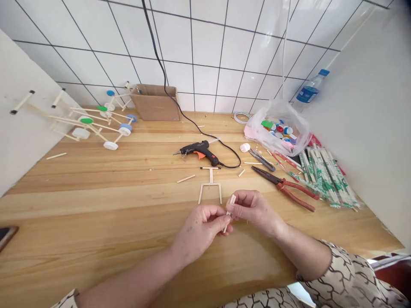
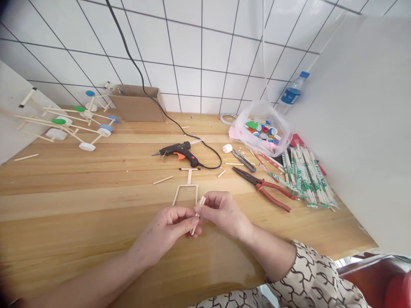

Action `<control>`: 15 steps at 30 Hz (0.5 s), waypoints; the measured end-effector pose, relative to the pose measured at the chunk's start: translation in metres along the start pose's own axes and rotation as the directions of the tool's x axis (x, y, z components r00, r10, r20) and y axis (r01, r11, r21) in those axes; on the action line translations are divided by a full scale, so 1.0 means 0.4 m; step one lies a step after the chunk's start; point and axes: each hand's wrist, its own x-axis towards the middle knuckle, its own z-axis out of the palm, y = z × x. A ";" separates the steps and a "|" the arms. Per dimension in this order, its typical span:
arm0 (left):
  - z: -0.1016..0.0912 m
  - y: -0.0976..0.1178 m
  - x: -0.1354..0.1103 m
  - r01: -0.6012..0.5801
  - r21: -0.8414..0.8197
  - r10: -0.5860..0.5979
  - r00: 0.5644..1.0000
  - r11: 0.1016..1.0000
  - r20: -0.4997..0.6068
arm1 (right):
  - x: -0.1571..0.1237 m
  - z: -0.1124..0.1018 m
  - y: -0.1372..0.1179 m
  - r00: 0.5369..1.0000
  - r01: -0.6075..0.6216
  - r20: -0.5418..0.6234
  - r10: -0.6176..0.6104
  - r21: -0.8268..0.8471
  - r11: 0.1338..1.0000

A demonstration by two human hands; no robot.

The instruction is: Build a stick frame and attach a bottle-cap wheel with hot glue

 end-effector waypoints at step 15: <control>-0.011 -0.011 0.003 -0.140 0.069 0.137 0.989 0.988 0.050 | 0.007 -0.007 0.004 1.000 0.005 0.004 -0.005 0.109 0.994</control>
